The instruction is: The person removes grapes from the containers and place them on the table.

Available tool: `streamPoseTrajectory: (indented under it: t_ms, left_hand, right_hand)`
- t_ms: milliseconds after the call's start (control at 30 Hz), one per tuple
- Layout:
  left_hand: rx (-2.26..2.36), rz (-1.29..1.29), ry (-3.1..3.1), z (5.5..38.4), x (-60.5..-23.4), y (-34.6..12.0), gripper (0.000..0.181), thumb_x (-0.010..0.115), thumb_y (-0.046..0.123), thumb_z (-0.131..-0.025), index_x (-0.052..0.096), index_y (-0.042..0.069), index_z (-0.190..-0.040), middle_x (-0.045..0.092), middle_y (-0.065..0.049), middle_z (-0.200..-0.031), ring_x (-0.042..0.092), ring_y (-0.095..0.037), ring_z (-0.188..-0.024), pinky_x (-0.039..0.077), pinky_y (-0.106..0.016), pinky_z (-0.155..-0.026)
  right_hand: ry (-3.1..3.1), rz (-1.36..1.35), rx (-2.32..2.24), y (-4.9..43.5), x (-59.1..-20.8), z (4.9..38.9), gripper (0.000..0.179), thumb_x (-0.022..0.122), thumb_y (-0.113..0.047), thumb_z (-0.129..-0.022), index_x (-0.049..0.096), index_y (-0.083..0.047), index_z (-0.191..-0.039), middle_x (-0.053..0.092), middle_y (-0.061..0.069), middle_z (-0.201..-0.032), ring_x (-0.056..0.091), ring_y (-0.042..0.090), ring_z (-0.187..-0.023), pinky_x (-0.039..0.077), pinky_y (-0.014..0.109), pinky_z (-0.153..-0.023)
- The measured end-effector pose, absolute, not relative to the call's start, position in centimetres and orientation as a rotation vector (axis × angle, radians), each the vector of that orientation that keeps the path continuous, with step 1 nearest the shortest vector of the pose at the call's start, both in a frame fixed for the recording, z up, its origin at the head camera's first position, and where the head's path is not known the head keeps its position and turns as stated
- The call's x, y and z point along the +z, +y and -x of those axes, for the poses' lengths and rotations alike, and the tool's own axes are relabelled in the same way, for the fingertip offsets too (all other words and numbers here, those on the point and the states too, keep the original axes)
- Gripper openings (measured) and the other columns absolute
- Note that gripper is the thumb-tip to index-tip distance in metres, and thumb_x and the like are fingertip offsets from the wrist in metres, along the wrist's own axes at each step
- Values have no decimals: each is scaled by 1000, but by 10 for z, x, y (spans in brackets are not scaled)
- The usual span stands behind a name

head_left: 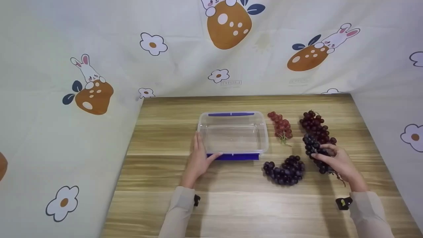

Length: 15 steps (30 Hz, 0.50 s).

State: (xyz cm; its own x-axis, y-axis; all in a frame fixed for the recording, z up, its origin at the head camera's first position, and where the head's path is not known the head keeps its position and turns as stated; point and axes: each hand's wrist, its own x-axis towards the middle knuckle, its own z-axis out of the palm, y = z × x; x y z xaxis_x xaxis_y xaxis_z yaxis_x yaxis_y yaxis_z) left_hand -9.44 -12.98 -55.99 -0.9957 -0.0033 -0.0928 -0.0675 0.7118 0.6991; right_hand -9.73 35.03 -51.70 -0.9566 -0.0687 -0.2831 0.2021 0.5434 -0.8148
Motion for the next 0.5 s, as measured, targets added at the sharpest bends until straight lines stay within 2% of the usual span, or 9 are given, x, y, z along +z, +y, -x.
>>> streamPoseTrajectory:
  t_ms: [33,100,167,333,500]
  left_hand:
    - [1158,57,2829,95,-560,-130,123,75,57,-93,-4,2,-168,-6,-20,-177,27,-48,-155,42,-62,-117]
    - [1158,60,2827,95,-560,-130,123,76,56,-93,-4,2,-169,-6,-19,-177,27,-48,-156,42,-62,-117]
    - [1158,68,2824,95,-560,-129,122,76,55,-93,-4,3,-169,-7,-18,-177,28,-48,-155,42,-62,-117]
    - [1155,67,2827,95,-561,-129,123,76,55,-93,-4,2,-168,-6,-21,-177,23,-47,-157,36,-60,-122]
    - [1173,73,2817,95,-560,-129,122,77,53,-93,-4,1,-168,-6,-21,-176,19,-45,-159,32,-59,-125]
  right_hand:
    - [2504,-114,-1374,351,-519,96,66,73,-25,-101,45,15,-146,54,39,-143,53,6,-77,49,19,-64]
    - [2500,-127,-1387,354,-522,95,65,73,-23,-100,46,15,-145,61,33,-135,48,2,-66,49,22,-59]
    - [2498,-138,-1403,355,-525,93,63,74,-22,-100,47,15,-144,65,26,-128,50,2,-63,50,23,-58]
    - [2496,-140,-1396,361,-535,88,61,74,-20,-100,48,16,-142,70,21,-123,58,4,-70,53,23,-61]
    - [2471,-150,-1387,366,-544,83,61,72,-19,-101,47,18,-142,73,21,-119,57,4,-68,51,23,-60]
